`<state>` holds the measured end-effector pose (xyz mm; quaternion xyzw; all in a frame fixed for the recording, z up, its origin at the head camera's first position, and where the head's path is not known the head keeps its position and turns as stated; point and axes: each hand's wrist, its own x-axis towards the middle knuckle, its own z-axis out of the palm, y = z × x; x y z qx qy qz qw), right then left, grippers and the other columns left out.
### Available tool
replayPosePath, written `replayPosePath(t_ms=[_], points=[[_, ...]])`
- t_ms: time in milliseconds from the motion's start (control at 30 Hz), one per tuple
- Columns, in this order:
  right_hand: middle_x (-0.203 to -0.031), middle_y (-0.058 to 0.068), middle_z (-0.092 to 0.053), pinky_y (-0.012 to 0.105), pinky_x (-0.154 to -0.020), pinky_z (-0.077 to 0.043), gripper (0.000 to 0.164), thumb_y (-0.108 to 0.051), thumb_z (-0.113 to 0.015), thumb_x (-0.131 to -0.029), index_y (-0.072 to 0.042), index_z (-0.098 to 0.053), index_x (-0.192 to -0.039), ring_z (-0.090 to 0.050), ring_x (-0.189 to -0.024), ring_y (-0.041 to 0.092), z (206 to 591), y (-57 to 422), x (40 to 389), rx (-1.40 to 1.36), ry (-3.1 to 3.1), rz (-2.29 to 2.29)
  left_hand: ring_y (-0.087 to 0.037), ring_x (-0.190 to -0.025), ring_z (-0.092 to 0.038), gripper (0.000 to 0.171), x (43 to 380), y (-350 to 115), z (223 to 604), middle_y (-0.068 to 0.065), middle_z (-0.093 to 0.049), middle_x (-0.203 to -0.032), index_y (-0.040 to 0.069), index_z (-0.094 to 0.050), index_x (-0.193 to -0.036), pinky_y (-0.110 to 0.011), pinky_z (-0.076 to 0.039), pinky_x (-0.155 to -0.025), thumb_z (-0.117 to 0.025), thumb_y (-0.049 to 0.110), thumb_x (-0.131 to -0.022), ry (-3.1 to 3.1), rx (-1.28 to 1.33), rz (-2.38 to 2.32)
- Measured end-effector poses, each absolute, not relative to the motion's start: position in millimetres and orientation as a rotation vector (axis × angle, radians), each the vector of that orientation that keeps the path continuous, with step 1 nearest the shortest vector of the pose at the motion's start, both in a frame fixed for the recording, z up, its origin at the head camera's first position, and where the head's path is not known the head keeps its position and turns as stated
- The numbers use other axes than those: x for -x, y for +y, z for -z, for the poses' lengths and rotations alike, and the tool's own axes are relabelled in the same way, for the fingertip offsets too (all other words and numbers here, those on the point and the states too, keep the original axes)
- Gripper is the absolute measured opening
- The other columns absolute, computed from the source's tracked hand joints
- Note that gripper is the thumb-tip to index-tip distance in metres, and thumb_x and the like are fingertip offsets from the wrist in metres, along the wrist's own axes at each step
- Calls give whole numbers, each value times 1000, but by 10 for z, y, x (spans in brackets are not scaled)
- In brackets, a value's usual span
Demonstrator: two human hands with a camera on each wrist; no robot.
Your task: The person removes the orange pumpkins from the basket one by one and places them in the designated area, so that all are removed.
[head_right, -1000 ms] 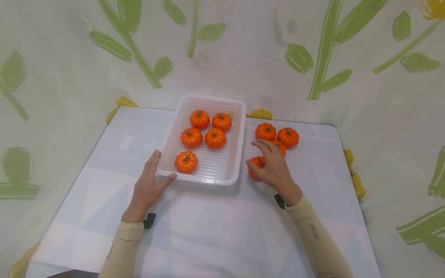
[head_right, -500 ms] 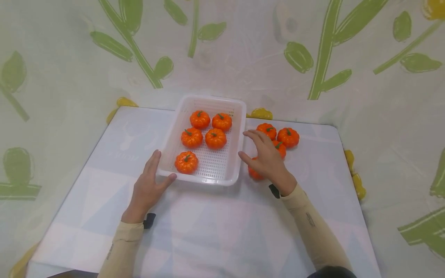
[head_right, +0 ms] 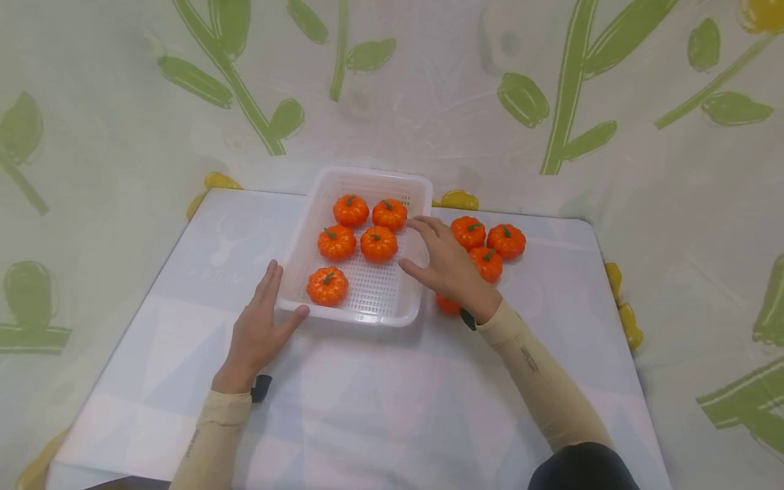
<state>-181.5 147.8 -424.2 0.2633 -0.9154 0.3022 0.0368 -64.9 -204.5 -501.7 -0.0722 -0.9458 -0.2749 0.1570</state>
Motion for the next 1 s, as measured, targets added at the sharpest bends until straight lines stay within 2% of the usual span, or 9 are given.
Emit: replayPosePath(t_ms=[267, 700, 833, 1000], points=[[-155, 11, -39, 51, -111, -40, 76, -39, -78, -89, -10, -44, -150, -41, -139, 30, 4226, 1361, 1996, -922, -2795, -919, -39, -139, -45, 94, 654, -2045, 4962, -1, -16, -169, 12, -21, -163, -61, -48, -92, -63, 60, -93, -2753, 214, 780], [-153, 15, -39, 50, -110, -40, 79, -32, -81, -88, -8, -40, -151, -46, -135, 35, 4319, 1063, 2259, -966, -2906, -1000, -37, -138, -47, 94, 642, -2037, 4982, 1, -17, -169, 13, -23, -163, -58, -51, -85, -65, 59, -92, -2744, 176, 808], [-156, 18, -35, 50, -113, -37, 79, -32, -81, -88, -7, -40, -151, -40, -140, 34, 4376, 973, 2318, -960, -2932, -972, -37, -139, -46, 94, 642, -2036, 4982, 0, -17, -169, 13, -23, -163, -59, -51, -87, -64, 60, -92, -2746, 175, 808], [-157, 18, -34, 51, -113, -37, 89, -37, -80, -88, -10, -31, -157, -37, -142, 34, 4427, 902, 2377, -936, -2946, -958, -38, -137, -47, 95, 652, -2031, 4978, 0, -16, -169, 13, -22, -163, -58, -52, -86, -64, 60, -92, -2755, 181, 802]])
